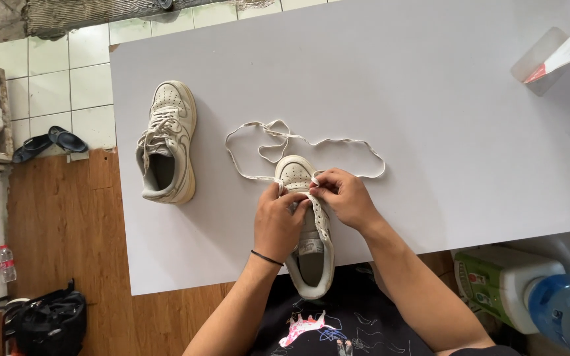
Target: A person is threading white laces through the eyelets of a white sneaker on a white table.
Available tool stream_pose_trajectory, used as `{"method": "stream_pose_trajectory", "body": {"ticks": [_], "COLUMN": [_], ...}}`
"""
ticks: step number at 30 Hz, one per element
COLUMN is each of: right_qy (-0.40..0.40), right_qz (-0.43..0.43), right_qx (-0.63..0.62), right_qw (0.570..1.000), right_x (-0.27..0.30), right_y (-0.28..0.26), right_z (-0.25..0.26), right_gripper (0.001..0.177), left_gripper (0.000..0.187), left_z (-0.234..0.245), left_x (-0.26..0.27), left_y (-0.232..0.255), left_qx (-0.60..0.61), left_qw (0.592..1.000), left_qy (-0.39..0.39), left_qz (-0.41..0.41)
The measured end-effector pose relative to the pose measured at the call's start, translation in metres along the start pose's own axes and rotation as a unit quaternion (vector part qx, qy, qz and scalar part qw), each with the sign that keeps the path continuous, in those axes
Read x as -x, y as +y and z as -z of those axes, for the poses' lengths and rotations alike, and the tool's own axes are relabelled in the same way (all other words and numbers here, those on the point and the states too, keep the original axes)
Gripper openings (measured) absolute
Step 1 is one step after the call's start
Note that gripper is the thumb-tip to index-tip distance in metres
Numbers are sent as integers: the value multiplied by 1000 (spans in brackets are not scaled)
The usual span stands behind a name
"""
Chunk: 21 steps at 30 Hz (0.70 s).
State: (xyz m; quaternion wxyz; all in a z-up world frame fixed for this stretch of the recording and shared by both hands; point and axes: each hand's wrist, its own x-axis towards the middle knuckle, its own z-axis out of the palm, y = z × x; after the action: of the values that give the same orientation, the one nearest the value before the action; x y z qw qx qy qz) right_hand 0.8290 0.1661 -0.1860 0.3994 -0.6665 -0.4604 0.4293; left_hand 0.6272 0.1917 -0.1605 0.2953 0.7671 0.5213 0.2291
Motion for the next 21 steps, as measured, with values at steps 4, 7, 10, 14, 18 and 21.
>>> {"method": "stream_pose_trajectory", "body": {"ticks": [4,7,10,14,18,21], "right_qy": [-66,-94,-77,-60,-44,-48], "right_qz": [-1,-21,-15,-7,35,44], "right_qx": [-55,-52,9,42,81,95], "right_qw": [996,994,997,997,995,993], "right_x": [-7,-10,-17,-7,10,13], "right_y": [4,-1,9,-7,-25,-33], "right_z": [7,13,9,6,12,15], "right_gripper": [10,9,12,12,15,31], "left_gripper": [16,17,15,17,22,18], "left_z": [-5,-3,0,-1,-1,0], "left_x": [2,1,0,2,3,-4], "left_y": [-4,4,7,3,5,6], "left_qx": [-12,-5,-19,-32,-35,-3], "left_qw": [1000,1000,1000,999,999,1000], "left_qy": [17,22,19,12,7,9], "left_qz": [-1,-1,3,4,2,2]}}
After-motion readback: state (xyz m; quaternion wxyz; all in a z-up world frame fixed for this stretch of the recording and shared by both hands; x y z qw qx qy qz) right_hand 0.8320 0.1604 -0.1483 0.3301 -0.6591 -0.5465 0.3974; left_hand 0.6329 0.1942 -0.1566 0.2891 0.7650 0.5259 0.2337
